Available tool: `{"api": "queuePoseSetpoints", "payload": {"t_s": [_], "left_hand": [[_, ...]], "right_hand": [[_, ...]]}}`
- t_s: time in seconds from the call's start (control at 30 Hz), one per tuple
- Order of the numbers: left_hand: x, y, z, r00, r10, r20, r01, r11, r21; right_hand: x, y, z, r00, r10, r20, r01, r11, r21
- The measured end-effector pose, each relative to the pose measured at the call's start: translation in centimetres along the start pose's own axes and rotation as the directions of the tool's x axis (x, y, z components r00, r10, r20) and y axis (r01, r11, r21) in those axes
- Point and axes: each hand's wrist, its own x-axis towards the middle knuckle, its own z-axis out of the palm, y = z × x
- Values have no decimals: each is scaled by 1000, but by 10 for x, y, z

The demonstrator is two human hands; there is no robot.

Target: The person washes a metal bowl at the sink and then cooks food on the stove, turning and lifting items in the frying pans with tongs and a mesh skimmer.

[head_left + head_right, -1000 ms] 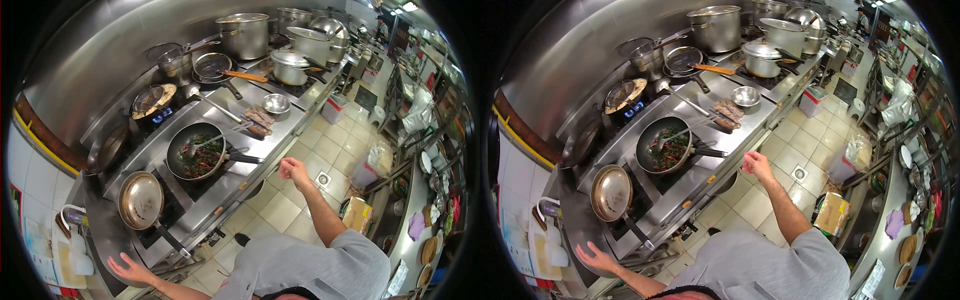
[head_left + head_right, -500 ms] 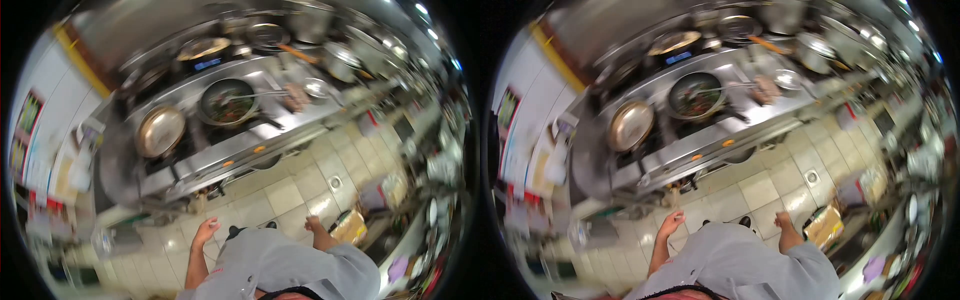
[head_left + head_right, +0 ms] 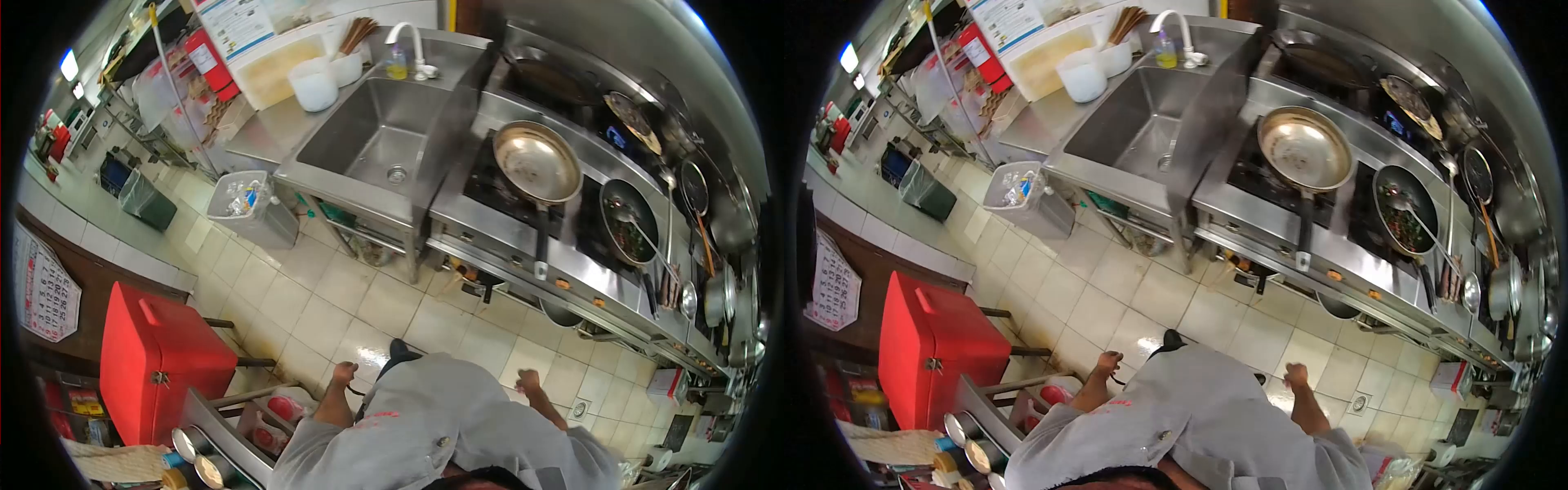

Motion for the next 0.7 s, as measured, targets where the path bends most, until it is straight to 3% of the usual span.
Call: {"api": "queuePoseSetpoints", "payload": {"t_s": [0.03, 0.07, 0.1, 0.13, 0.17, 0.2, 0.27, 0.3, 0.37, 0.43, 0.47, 0.53, 0.63, 0.7], "left_hand": [[1, -3, -16, 1000, 6, 17, -6, 1000, 14], [4, -2, -33, 999, 15, 30, -16, 999, 29], [6, 0, -51, 1000, 12, 22, -12, 1000, 26], [8, 3, -67, 999, 21, -25, -22, 998, -54], [11, 6, -83, 997, 24, -75, -34, 990, -136], [18, 8, -101, 996, 11, -89, -24, 989, -148], [44, 2, -128, 977, 102, -189, -148, 958, -246], [42, 16, -140, 977, 59, -207, -130, 928, -349], [46, 35, -157, 956, 78, -283, -179, 919, -353], [30, 79, -170, 922, 122, -368, -283, 861, -423], [28, 96, -176, 918, 109, -380, -280, 858, -430], [30, 130, -187, 871, 260, -417, -434, 805, -404], [36, 189, -213, 811, 361, -461, -533, 781, -326], [33, 237, -243, 795, 392, -463, -550, 788, -277]], "right_hand": [[22, -22, 31, 1000, -20, 19, 22, 995, -101], [25, -60, 63, 965, -196, 174, 246, 905, -347], [23, -103, 96, 876, -361, 318, 480, 712, -513], [16, -146, 133, 850, -425, 312, 518, 785, -341], [-21, -207, 167, 871, -372, 320, 464, 837, -290], [-36, -250, 198, 765, -514, 389, 631, 719, -291], [-75, -325, 255, 680, -562, 471, 689, 709, -148], [-90, -353, 281, 627, -619, 472, 727, 683, -70], [-90, -398, 322, 534, -598, 599, 750, 662, -8], [-97, -437, 357, 499, -599, 626, 773, 635, -8], [-101, -452, 372, 476, -612, 632, 789, 614, 0], [-108, -477, 402, 471, -584, 661, 767, 641, 20], [-104, -508, 445, 466, -536, 704, 743, 669, 17], [-104, -531, 469, 405, -551, 729, 795, 606, 17]]}}
